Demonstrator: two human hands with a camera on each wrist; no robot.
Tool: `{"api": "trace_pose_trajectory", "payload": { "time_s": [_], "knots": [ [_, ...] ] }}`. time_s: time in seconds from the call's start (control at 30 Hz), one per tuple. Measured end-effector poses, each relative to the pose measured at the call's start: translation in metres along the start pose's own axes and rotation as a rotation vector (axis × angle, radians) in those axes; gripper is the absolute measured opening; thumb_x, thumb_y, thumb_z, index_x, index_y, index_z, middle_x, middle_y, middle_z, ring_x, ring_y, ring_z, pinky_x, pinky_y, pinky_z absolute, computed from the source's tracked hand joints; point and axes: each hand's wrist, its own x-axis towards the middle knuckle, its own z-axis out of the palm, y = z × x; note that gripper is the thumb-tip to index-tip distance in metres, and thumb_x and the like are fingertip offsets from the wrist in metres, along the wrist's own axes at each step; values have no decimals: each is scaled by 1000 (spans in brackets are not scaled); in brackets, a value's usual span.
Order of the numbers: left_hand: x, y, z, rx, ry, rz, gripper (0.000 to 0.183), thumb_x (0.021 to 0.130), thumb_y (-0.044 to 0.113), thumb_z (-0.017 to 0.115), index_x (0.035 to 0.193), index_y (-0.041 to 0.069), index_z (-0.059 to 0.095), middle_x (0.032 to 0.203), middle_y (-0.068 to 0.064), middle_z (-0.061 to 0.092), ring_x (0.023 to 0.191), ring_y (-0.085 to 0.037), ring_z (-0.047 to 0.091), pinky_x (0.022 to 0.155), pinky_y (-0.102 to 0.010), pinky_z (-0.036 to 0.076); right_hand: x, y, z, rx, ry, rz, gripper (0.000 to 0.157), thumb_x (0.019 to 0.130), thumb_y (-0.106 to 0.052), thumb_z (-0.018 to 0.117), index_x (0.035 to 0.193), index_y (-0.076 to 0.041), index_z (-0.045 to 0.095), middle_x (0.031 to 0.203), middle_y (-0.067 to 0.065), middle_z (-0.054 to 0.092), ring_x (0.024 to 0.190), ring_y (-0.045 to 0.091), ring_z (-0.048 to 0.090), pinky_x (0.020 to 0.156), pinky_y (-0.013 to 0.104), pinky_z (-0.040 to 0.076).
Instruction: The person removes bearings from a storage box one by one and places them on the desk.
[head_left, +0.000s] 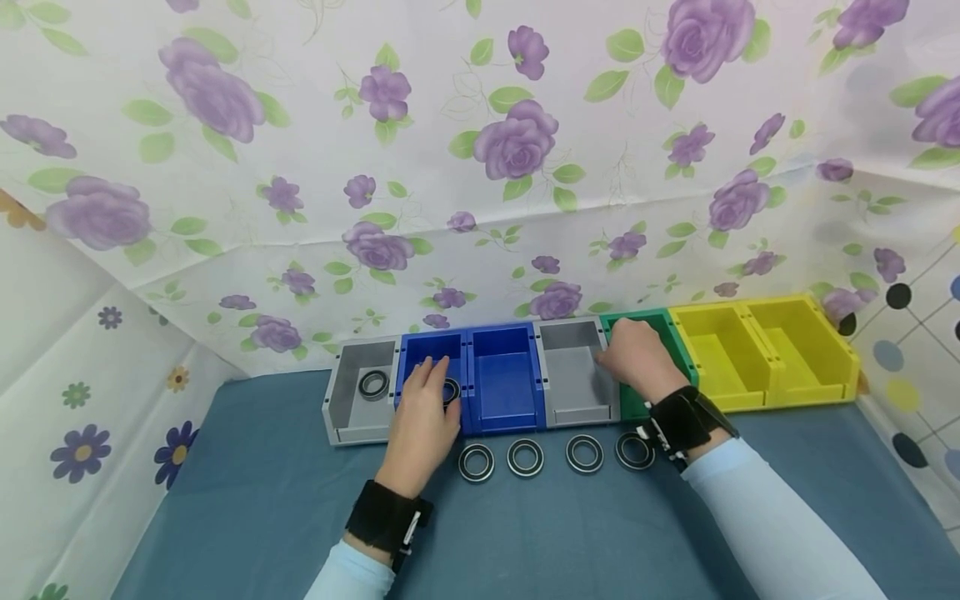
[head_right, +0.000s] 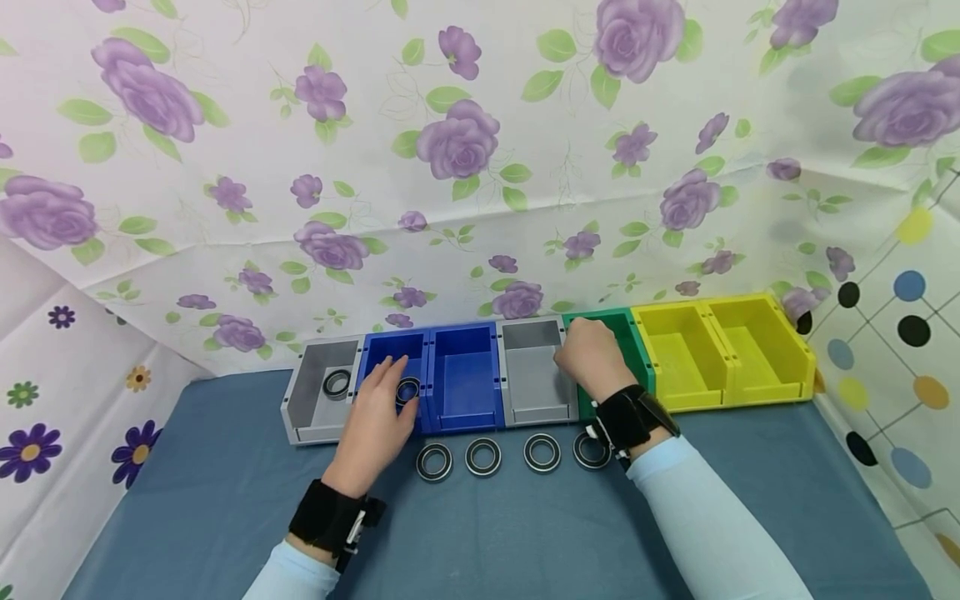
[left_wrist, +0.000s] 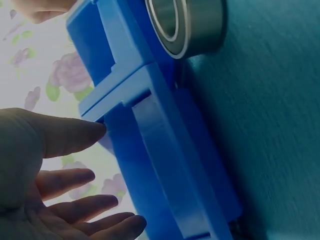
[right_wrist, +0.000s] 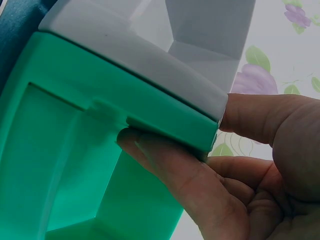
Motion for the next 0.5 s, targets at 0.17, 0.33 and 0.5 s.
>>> {"api": "trace_pose_trajectory", "payload": {
  "time_s": [0.17, 0.33, 0.5],
  "knots": [
    [6, -1, 6, 23, -53, -25, 59, 85, 12, 65, 140, 13, 42, 146, -19, 38, 136, -37, 33, 99, -53, 41, 0, 1, 1, -10, 5, 13, 30, 86, -27, 63, 68, -4, 61, 52, 2, 43, 47, 17, 51, 42, 25, 40],
    [11, -3, 12, 31, -93, -48, 60, 84, 10, 66, 139, 16, 43, 147, -19, 36, 138, -37, 30, 100, -54, 40, 0, 0, 0, -16, 14, 3, 29, 86, -27, 63, 70, -3, 61, 53, 2, 43, 47, 18, 51, 41, 25, 39],
    [15, -7, 16, 46, -124, -64, 56, 84, 10, 65, 137, 14, 46, 147, -20, 35, 139, -38, 28, 103, -54, 37, 1, -1, 0, -19, 8, -1, 30, 87, -27, 63, 70, -3, 61, 53, 2, 43, 48, 18, 51, 41, 25, 39]
  ]
}}
